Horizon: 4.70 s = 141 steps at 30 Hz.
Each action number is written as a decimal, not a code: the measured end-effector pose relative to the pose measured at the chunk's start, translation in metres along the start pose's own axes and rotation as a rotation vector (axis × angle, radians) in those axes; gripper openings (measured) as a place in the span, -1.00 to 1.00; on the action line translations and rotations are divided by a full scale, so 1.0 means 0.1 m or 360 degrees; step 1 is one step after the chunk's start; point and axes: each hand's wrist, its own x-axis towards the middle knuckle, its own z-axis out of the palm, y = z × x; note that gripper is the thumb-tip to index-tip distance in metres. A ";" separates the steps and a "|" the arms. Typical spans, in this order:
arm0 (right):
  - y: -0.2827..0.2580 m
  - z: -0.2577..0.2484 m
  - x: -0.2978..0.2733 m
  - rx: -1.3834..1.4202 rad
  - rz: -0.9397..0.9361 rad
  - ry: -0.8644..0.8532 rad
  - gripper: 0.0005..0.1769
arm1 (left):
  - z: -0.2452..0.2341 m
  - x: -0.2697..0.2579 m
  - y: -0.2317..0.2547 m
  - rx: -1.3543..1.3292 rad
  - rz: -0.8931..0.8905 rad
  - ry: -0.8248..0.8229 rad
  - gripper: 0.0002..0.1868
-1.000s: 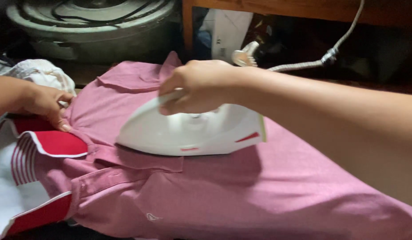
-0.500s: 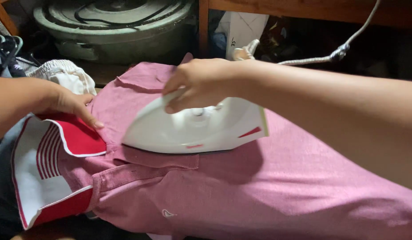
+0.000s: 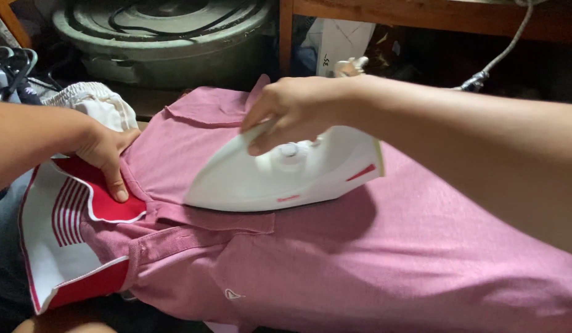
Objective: The recorder is ironing a pink polo shirt on an improvised ironing surface.
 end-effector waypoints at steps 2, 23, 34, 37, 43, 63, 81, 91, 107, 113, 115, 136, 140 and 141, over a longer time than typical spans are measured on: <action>-0.11 0.02 0.09 -0.0052 0.0025 0.0022 -0.42 | 0.00 0.04 -0.03 -0.0006 0.0030 0.0009 0.78; -0.35 0.16 0.41 -0.0420 0.0225 0.0397 -0.51 | 0.02 0.15 -0.18 -0.1250 -0.0231 -0.0009 -0.43; -0.38 0.16 0.81 -0.0419 0.0576 0.0462 -0.41 | 0.02 0.27 -0.31 -0.1295 -0.0220 0.0045 -0.49; -0.41 0.14 0.78 -0.0533 0.0279 0.0424 -0.44 | 0.04 0.44 -0.41 -0.1427 -0.0092 0.0036 -0.56; -0.44 0.16 0.85 -0.0554 0.0286 0.0475 -0.42 | 0.09 0.43 -0.46 -0.1222 0.0066 0.0072 -0.64; -0.42 0.17 0.96 -0.0526 0.0519 0.0472 -0.38 | 0.09 0.30 -0.37 -0.1568 -0.0170 -0.0044 -0.46; -0.04 0.22 -0.42 -0.0490 0.0209 0.0268 -0.36 | 0.13 0.52 -0.41 -0.1099 0.0004 0.0317 -0.33; 0.02 0.21 -0.66 -0.0511 0.0469 0.0198 -0.38 | 0.19 0.03 -0.20 -0.1131 0.0210 0.0144 0.09; -0.53 0.26 0.50 -0.0456 0.0337 0.0507 -0.45 | 0.21 0.21 -0.29 -0.1046 0.0267 0.0180 0.24; -0.34 0.15 0.25 -0.0402 0.0648 0.0502 -0.45 | 0.21 0.34 -0.35 -0.0996 0.0327 0.0254 0.24; -0.19 0.12 0.07 -0.0375 0.0738 0.0471 -0.45 | 0.23 0.33 -0.35 -0.1004 0.0300 0.0262 0.28; 0.69 -0.08 -0.72 -0.0395 0.1150 0.0367 -0.31 | 0.23 0.25 -0.24 -0.1196 0.0274 0.0090 -0.04; 0.50 -0.12 -0.48 -0.0335 0.1220 0.0469 -0.36 | 0.24 0.24 -0.27 -0.1121 0.0269 0.0176 -0.02; 0.45 -0.13 -0.44 -0.0321 0.1270 0.0445 -0.37 | 0.23 0.24 -0.27 -0.1111 0.0270 0.0198 -0.01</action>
